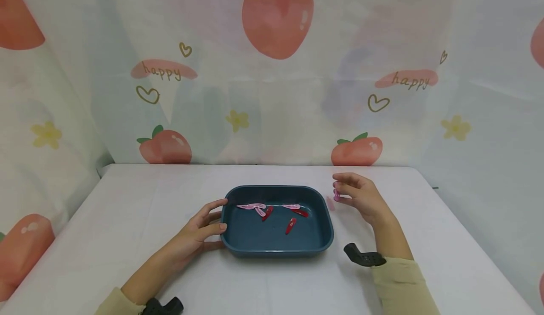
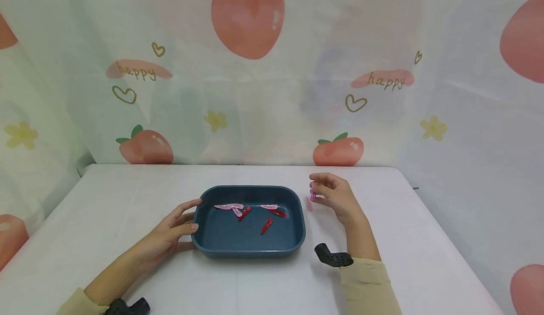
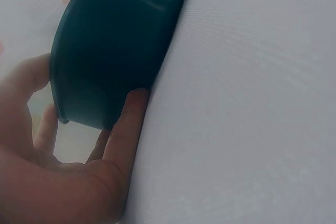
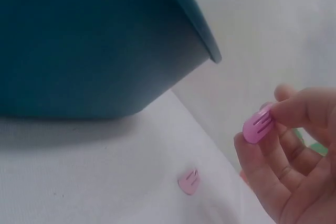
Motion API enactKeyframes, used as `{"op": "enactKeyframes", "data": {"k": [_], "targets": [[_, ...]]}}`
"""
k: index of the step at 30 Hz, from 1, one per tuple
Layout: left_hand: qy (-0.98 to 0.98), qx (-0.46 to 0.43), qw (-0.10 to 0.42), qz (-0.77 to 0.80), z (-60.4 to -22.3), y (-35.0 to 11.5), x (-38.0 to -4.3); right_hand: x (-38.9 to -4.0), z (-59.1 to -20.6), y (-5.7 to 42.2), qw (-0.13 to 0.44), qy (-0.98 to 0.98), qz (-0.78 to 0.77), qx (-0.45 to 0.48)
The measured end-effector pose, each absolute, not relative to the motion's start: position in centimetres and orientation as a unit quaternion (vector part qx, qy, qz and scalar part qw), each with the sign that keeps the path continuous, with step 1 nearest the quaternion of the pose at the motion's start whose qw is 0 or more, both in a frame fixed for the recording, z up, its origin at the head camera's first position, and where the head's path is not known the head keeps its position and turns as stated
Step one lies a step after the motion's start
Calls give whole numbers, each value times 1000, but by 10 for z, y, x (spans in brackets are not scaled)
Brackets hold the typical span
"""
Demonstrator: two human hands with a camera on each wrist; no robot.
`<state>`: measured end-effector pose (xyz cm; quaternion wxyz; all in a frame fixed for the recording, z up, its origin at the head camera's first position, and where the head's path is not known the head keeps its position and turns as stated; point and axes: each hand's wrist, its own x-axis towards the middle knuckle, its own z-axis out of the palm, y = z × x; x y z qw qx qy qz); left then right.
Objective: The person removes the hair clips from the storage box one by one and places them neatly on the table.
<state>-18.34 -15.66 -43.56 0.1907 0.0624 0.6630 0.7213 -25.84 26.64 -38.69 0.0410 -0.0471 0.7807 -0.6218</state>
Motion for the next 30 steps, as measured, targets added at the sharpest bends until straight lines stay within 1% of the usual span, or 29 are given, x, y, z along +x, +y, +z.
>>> {"op": "enactKeyframes", "data": {"k": [17, 24, 30], "targets": [[663, 65, 192, 721, -436, -156, -184, -265, -408, 276, 44, 810, -584, -22], [664, 68, 193, 719, -436, -156, -185, -265, -414, 277, 35, 830, -557, -6], [665, 64, 191, 719, -437, -156, -184, -267, -415, 273, 12, 862, -506, -15]]}}
